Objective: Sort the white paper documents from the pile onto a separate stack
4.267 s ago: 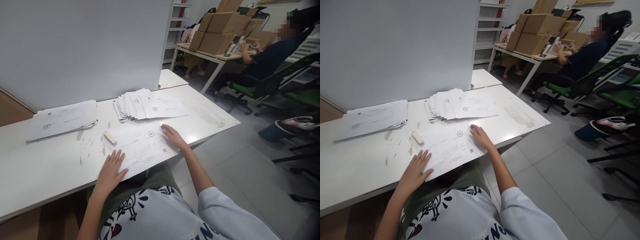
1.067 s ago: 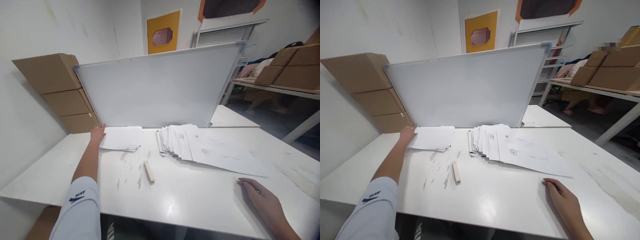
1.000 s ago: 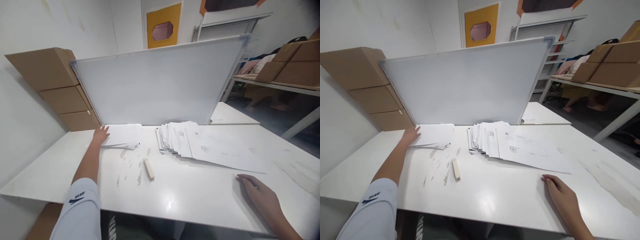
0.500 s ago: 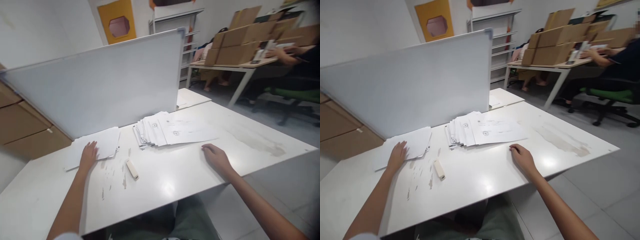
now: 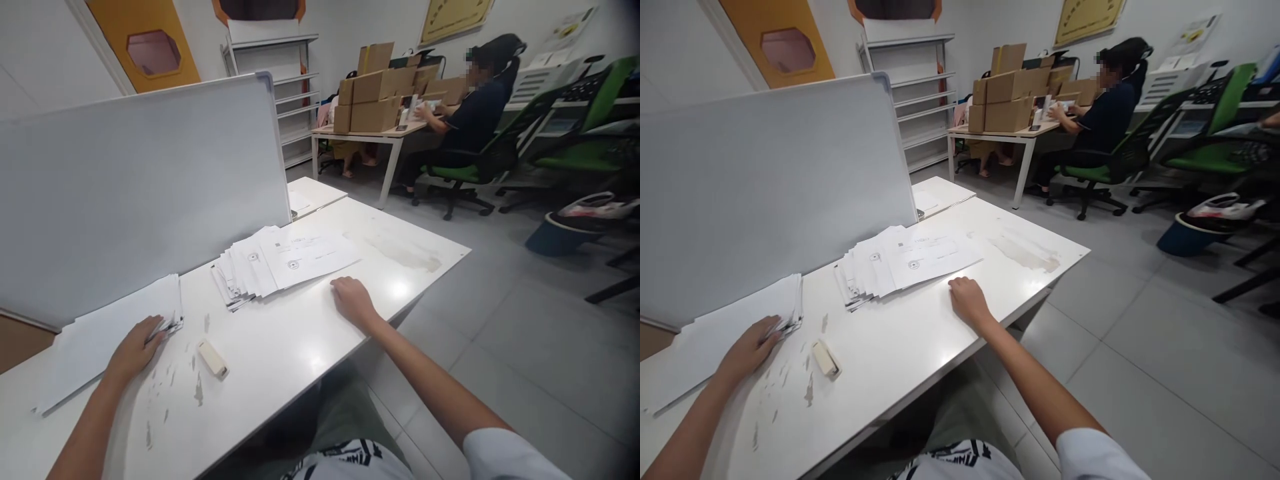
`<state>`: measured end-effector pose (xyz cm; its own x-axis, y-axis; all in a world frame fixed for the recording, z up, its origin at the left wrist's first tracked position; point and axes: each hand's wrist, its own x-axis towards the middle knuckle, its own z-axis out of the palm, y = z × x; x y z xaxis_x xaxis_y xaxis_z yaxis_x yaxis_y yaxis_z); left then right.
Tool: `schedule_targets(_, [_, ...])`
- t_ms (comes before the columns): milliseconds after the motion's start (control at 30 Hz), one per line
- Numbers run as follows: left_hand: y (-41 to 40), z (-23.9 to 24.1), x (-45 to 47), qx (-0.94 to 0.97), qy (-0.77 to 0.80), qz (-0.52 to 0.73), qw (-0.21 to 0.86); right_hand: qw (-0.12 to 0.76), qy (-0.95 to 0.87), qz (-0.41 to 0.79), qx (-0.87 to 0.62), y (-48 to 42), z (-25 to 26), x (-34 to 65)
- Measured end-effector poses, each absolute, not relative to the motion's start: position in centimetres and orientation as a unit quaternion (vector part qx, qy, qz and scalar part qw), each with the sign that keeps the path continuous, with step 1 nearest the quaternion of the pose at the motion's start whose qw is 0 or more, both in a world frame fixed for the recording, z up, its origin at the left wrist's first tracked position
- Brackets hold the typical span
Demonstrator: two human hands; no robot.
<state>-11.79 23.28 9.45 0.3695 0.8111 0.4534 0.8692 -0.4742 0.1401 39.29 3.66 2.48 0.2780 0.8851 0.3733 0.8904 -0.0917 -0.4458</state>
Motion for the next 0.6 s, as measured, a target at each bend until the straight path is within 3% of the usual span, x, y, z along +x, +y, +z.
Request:
schedule_targets(133, [19.3, 9.8, -8.1, -0.850, -0.457, -0.255, 0.063, 0.288, -0.684, -0.044, -0.669, 6.3, 3.2, 36.8])
schedule_targets(300, [10.2, 9.1, 0.5, -0.952, -0.213, -0.219, 0.035, 0.238, -0.683, 0.013, -0.691, 9.9, 2.8, 36.0])
schedule_targets(433, [4.3, 8.0, 7.8, -0.970, -0.059, -0.236, 0.014, 0.247, -0.626, -0.012, -0.740, 9.6, 2.4, 35.8])
schedule_targets(533, [4.6, 6.9, 13.0, -0.964, -0.069, -0.256, -0.007, 0.255, -0.579, -0.041, -0.774, 8.9, 2.5, 35.6])
schedule_targets(600, [6.7, 6.2, 16.5, -0.946, -0.187, -0.265, -0.018, 0.270, -0.571, -0.037, -0.774, 8.6, 2.6, 35.6])
